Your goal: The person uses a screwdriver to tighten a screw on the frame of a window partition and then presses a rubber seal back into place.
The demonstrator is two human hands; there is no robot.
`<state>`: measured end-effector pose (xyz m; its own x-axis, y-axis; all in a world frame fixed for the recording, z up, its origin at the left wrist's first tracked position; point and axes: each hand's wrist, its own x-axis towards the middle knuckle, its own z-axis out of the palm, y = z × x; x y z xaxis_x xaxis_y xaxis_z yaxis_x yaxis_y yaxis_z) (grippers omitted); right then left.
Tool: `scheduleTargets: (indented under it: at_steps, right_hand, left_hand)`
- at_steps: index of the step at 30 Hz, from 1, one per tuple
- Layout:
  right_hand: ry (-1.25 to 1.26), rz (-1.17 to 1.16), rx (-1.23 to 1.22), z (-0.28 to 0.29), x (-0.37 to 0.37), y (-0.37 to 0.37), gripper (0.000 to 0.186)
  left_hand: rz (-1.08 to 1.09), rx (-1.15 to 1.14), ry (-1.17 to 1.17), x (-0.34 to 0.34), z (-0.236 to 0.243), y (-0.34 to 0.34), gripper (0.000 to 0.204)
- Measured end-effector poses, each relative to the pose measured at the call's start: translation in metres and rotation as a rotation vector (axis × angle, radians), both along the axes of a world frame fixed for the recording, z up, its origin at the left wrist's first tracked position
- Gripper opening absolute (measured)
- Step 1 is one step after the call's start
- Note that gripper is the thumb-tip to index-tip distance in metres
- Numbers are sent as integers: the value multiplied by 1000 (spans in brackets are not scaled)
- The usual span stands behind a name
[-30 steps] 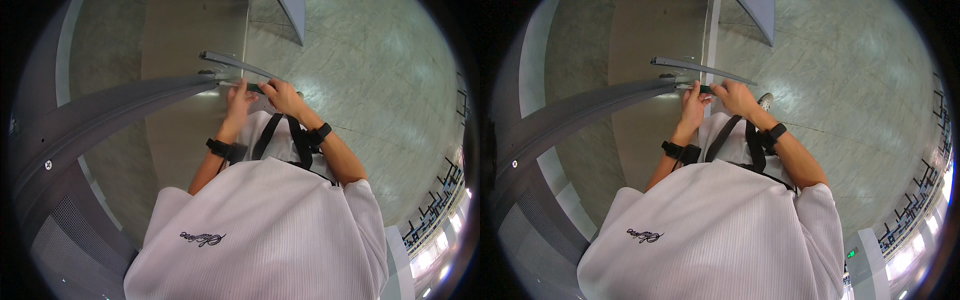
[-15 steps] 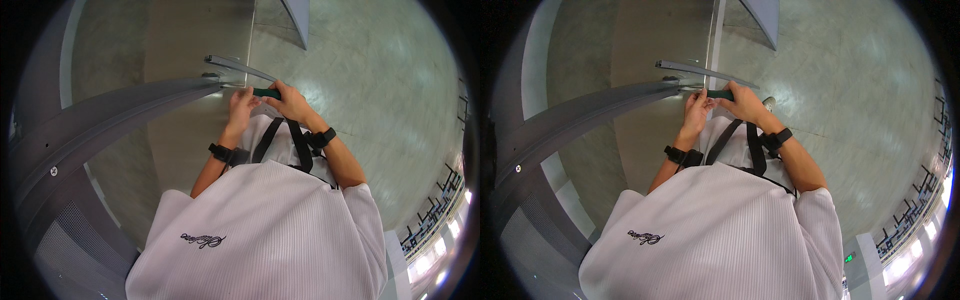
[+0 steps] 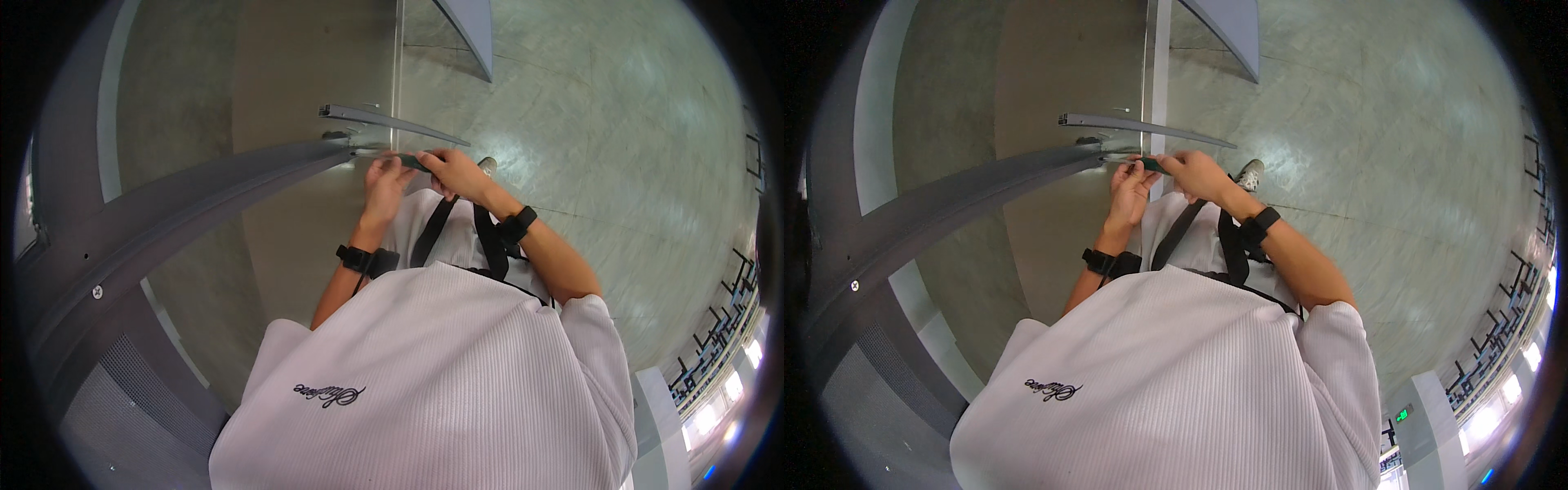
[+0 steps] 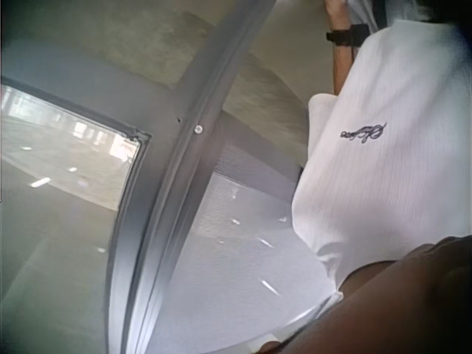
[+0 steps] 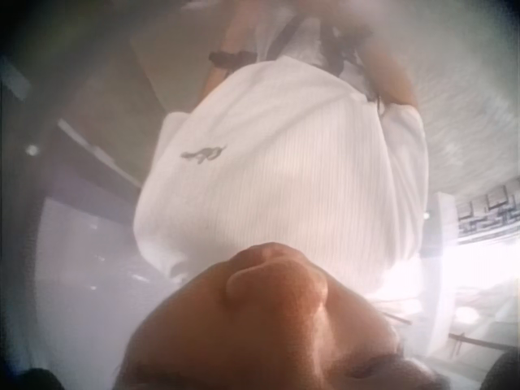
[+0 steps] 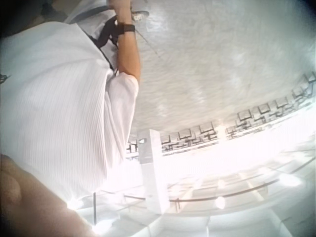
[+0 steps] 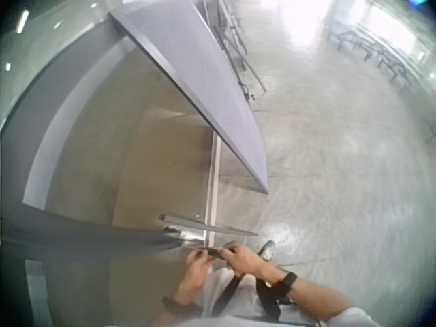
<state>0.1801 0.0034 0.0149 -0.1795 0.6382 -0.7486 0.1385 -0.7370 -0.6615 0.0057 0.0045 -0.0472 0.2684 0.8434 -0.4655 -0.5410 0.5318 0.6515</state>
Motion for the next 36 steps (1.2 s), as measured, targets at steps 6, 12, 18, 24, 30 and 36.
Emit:
scheduleTargets:
  at_steps: [6,12,18,24,30,36]
  right_hand:
    - [-655,418,588,10,-15,6,40]
    - [-240,138,203,-36,-15,6,46]
    - [521,-129,-545,-26,-8,4,42]
    - [483,-95,-491,-29,-1,0,44]
    - [-72,189,-22,-7,-3,4,50]
    - [-321,587,376,-23,11,-10,47]
  left_hand:
    - [-27,-47,-54,-5,4,1,12]
    - [-60,-99,-135,-13,1,-2,18]
    - [-89,-59,-34,-15,-2,-7,19]
    - [-186,-25,86,-15,-2,-5,21]
    - [-119,-59,95,-13,-2,-8,22]
    - [-282,12,202,-7,8,-14,17]
